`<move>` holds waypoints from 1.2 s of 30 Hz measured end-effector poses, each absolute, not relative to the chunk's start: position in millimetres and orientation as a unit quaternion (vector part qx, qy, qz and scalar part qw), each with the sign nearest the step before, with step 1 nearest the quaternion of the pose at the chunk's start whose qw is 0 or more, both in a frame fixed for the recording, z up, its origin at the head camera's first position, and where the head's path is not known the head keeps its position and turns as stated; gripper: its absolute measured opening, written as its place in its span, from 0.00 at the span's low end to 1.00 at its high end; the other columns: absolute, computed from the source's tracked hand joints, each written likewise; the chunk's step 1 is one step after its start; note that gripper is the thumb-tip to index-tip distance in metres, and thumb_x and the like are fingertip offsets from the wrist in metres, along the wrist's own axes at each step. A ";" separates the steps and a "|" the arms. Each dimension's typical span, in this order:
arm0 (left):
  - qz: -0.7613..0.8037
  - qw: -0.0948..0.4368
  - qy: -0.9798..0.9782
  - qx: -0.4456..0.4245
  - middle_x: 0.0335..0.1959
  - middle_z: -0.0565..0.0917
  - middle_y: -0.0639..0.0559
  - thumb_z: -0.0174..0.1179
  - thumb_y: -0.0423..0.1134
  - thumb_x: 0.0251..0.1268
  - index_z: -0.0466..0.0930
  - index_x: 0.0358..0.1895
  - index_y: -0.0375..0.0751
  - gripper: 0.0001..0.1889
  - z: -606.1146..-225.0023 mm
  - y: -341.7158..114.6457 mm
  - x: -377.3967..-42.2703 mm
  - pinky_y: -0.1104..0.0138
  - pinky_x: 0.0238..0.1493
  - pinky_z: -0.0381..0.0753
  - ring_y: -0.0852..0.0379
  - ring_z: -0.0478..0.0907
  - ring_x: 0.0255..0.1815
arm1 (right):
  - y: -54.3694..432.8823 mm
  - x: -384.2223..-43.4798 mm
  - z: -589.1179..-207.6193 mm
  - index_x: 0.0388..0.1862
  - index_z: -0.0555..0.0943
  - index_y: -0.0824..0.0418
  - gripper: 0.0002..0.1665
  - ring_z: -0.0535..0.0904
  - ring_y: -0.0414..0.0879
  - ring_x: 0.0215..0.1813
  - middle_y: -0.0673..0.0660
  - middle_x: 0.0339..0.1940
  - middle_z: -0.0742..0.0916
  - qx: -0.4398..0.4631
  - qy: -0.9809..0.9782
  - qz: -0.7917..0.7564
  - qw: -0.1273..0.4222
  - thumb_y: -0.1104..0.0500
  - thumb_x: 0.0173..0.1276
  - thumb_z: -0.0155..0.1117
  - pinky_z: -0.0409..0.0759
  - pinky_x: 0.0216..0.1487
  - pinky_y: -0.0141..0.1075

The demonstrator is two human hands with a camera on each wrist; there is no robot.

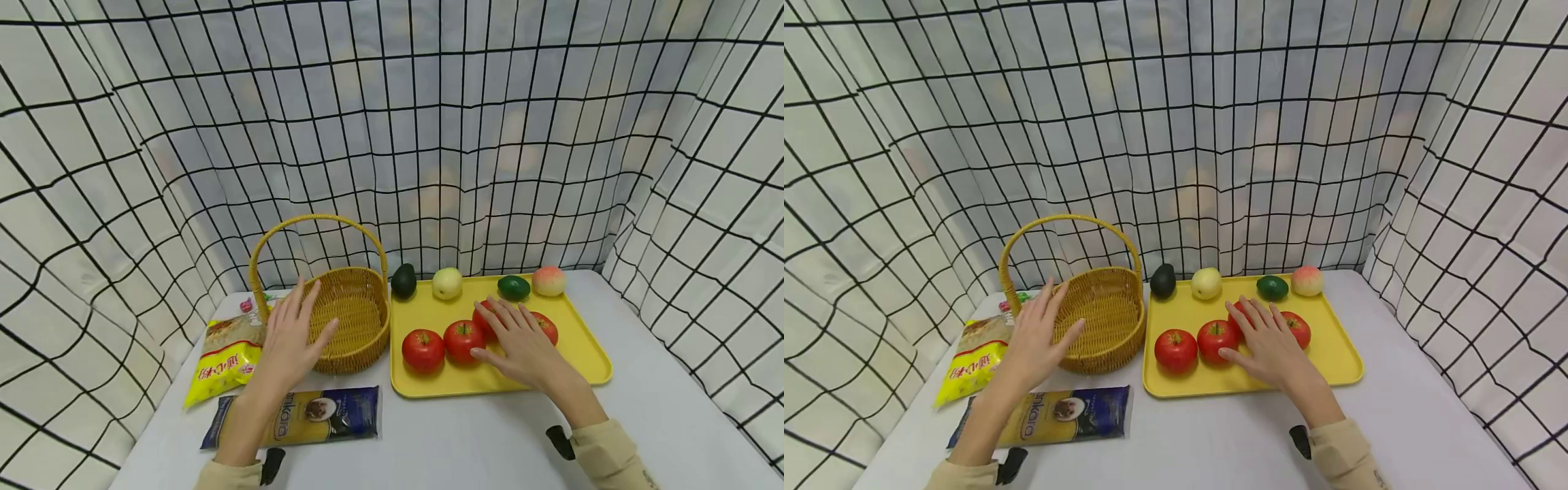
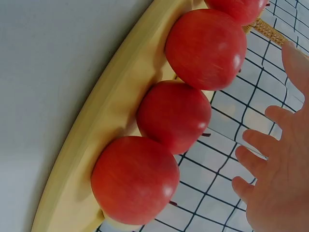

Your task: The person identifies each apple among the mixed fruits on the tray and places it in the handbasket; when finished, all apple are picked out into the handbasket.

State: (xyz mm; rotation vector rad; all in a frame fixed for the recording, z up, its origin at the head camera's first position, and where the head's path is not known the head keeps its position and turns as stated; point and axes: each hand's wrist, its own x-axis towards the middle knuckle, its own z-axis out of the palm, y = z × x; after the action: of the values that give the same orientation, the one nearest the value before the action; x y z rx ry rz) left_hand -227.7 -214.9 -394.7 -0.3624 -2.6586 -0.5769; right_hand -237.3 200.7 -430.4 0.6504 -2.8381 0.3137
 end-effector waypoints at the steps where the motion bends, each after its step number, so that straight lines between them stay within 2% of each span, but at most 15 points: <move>1: -0.217 0.210 -0.945 -0.124 0.87 0.40 0.42 0.52 0.59 0.78 0.42 0.85 0.54 0.42 -391.4 -219.1 -226.9 0.33 0.82 0.42 0.32 0.44 0.85 | 198.8 -238.0 -431.5 0.84 0.57 0.51 0.50 0.57 0.61 0.84 0.60 0.84 0.63 0.223 -0.963 0.108 0.105 0.31 0.71 0.58 0.50 0.84 0.63; 5: -0.295 0.264 -0.914 -0.089 0.87 0.36 0.44 0.54 0.53 0.79 0.39 0.86 0.55 0.42 -377.6 -240.3 -227.8 0.26 0.77 0.46 0.30 0.40 0.85 | 190.0 -240.6 -436.4 0.84 0.58 0.51 0.50 0.59 0.61 0.84 0.61 0.83 0.66 0.232 -0.959 0.116 0.111 0.31 0.71 0.58 0.54 0.83 0.63; 8: -0.364 0.282 -0.886 -0.058 0.87 0.34 0.46 0.53 0.51 0.79 0.35 0.86 0.56 0.43 -374.2 -257.9 -232.3 0.26 0.77 0.46 0.34 0.35 0.87 | 183.7 -242.2 -441.5 0.84 0.59 0.51 0.50 0.60 0.60 0.83 0.61 0.83 0.67 0.237 -0.958 0.116 0.116 0.30 0.71 0.58 0.56 0.83 0.63; 13: -0.424 0.262 -0.867 -0.024 0.87 0.32 0.47 0.52 0.50 0.80 0.28 0.85 0.55 0.45 -381.5 -281.1 -239.1 0.32 0.82 0.41 0.38 0.32 0.87 | 172.2 -245.6 -447.9 0.84 0.59 0.50 0.50 0.60 0.59 0.83 0.60 0.83 0.65 0.245 -0.956 0.120 0.108 0.29 0.70 0.58 0.56 0.83 0.62; 19: -0.447 0.212 -0.868 -0.027 0.86 0.32 0.41 0.49 0.53 0.81 0.24 0.84 0.50 0.46 -389.4 -291.1 -247.9 0.31 0.81 0.42 0.33 0.35 0.86 | 153.6 -252.7 -443.8 0.84 0.57 0.48 0.51 0.59 0.60 0.84 0.60 0.84 0.64 0.255 -0.952 0.145 0.088 0.28 0.70 0.58 0.54 0.84 0.62; 23: -0.465 0.184 -0.865 -0.037 0.86 0.34 0.39 0.48 0.53 0.81 0.23 0.84 0.50 0.46 -391.7 -291.7 -253.1 0.32 0.80 0.48 0.29 0.39 0.85 | 136.1 -259.9 -436.6 0.84 0.58 0.48 0.50 0.57 0.62 0.84 0.60 0.85 0.62 0.267 -0.947 0.167 0.068 0.28 0.71 0.56 0.53 0.84 0.63; 27: -0.473 0.171 -0.863 -0.040 0.86 0.34 0.38 0.48 0.51 0.82 0.23 0.84 0.50 0.45 -392.9 -295.5 -255.1 0.32 0.78 0.54 0.26 0.44 0.84 | 115.1 -267.3 -433.3 0.84 0.58 0.49 0.49 0.55 0.62 0.85 0.60 0.86 0.59 0.285 -0.939 0.192 0.024 0.28 0.72 0.54 0.50 0.85 0.63; 31: -0.462 0.168 -0.870 -0.025 0.86 0.31 0.42 0.47 0.52 0.83 0.23 0.84 0.51 0.45 -393.1 -301.2 -255.3 0.31 0.76 0.56 0.28 0.44 0.84 | 96.1 -273.1 -434.0 0.84 0.58 0.49 0.50 0.53 0.61 0.86 0.59 0.86 0.59 0.299 -0.933 0.198 -0.025 0.27 0.72 0.53 0.48 0.86 0.62; 36: -0.458 0.172 -0.872 -0.023 0.86 0.32 0.43 0.46 0.52 0.83 0.23 0.84 0.51 0.44 -391.2 -303.2 -258.6 0.30 0.75 0.57 0.29 0.44 0.85 | 84.2 -278.3 -435.8 0.84 0.58 0.48 0.50 0.53 0.60 0.86 0.59 0.85 0.60 0.311 -0.933 0.178 -0.039 0.27 0.71 0.55 0.49 0.86 0.60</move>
State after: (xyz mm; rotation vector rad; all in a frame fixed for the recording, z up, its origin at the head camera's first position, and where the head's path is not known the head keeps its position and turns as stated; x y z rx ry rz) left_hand -258.6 -303.2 -391.2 -0.0660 -2.4744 -1.2994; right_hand -278.3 84.2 -435.8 1.0017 -3.0048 0.5737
